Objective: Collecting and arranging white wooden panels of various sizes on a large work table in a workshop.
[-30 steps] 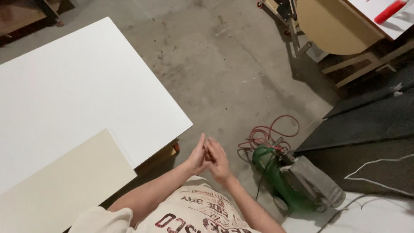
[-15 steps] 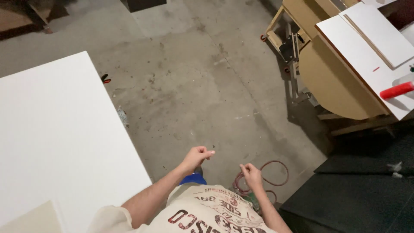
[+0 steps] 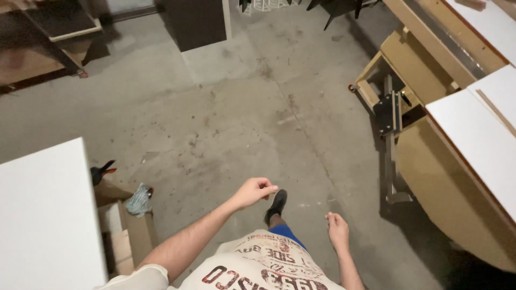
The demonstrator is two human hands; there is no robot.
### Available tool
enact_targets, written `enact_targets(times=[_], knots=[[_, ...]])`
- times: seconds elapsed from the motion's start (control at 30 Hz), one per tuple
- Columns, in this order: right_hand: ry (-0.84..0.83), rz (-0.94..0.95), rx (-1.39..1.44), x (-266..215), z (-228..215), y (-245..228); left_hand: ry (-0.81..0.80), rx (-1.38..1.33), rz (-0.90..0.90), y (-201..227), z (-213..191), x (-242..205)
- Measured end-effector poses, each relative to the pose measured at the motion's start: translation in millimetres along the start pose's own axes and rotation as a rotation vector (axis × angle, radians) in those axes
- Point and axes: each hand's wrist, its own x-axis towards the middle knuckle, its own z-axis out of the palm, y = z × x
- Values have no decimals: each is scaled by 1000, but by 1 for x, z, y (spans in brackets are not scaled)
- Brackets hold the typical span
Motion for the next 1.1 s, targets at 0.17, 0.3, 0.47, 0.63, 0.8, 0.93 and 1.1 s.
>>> enact_targets(times=[0.17, 0.3, 0.47, 0.63, 0.8, 0.93, 1.1], knots=[[-115, -62, 251, 179, 17, -60, 156, 30, -118, 18, -29, 144], [-338, -77, 219, 285, 22, -166, 245, -124, -163, 37, -55, 230], [-421, -152, 23, 461, 49, -270, 350, -315, -205, 48, -112, 353], [-340, -402, -124, 632, 94, -365, 396, -421, -156, 46, -188, 506], [-428, -452, -115, 782, 149, -456, 406, -361, -63, 56, -291, 682], [-546, -360, -98, 855, 151, -521, 353, -307, -84, 144, -345, 761], [-587, -331, -92, 939, 149, -623, 353, -297, -39, 251, -435, 851]])
